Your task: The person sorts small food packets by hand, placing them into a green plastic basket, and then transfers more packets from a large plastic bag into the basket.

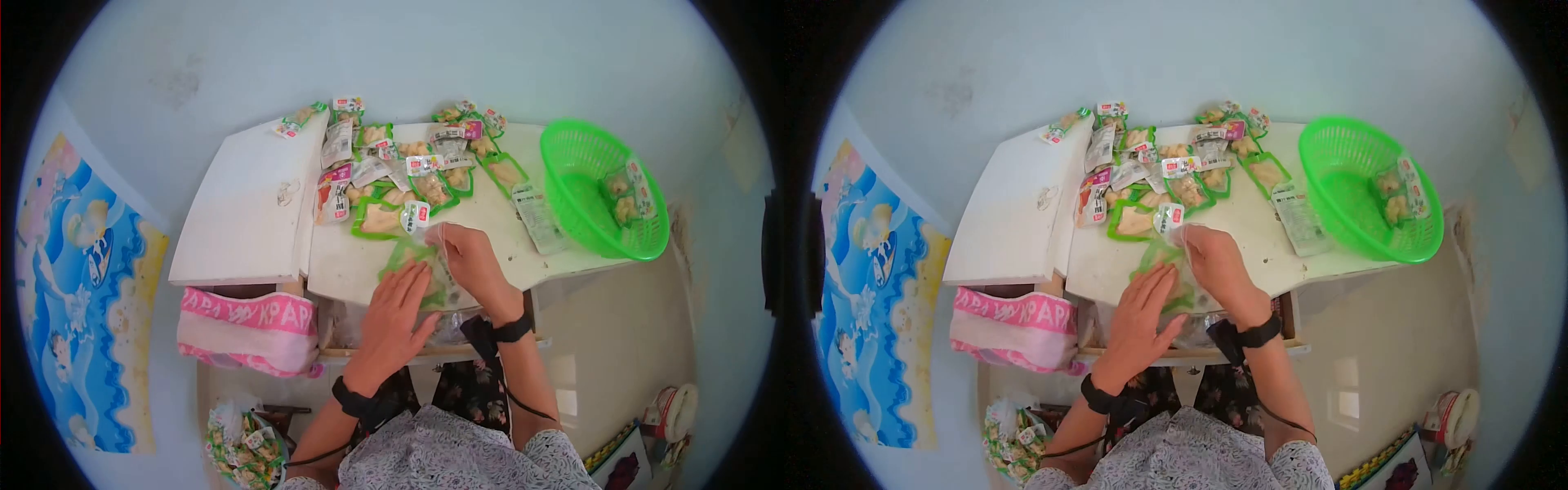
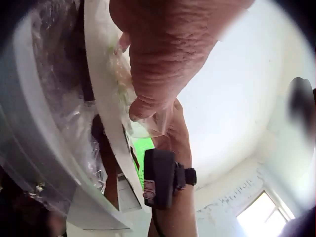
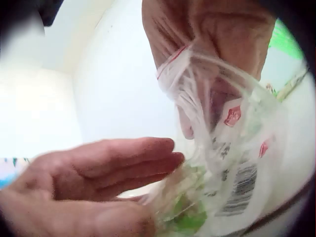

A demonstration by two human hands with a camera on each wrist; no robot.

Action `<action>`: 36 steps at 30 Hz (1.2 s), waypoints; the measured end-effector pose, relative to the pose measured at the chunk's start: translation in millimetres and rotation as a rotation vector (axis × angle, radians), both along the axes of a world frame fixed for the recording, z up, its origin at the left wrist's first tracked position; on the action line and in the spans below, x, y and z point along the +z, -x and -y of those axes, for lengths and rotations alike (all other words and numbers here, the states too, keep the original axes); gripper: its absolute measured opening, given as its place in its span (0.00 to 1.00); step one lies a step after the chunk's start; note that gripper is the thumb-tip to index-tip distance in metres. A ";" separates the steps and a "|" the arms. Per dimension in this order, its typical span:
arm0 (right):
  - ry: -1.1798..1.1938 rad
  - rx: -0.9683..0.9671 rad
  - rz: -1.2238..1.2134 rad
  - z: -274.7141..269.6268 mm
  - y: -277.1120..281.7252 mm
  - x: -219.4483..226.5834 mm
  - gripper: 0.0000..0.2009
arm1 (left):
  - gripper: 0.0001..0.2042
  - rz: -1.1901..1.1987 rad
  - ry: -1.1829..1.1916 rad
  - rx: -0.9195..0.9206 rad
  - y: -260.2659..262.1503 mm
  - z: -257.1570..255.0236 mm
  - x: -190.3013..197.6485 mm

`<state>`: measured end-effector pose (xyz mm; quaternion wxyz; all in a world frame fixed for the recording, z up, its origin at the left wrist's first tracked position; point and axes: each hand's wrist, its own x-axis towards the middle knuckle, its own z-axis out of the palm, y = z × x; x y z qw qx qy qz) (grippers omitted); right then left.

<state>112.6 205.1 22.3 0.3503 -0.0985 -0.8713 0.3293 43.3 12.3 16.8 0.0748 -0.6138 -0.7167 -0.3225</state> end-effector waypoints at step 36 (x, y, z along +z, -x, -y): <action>0.431 -0.257 0.065 31.4 -66.3 -21.6 0.11 | 0.06 0.335 0.018 0.065 70.3 -53.0 -8.2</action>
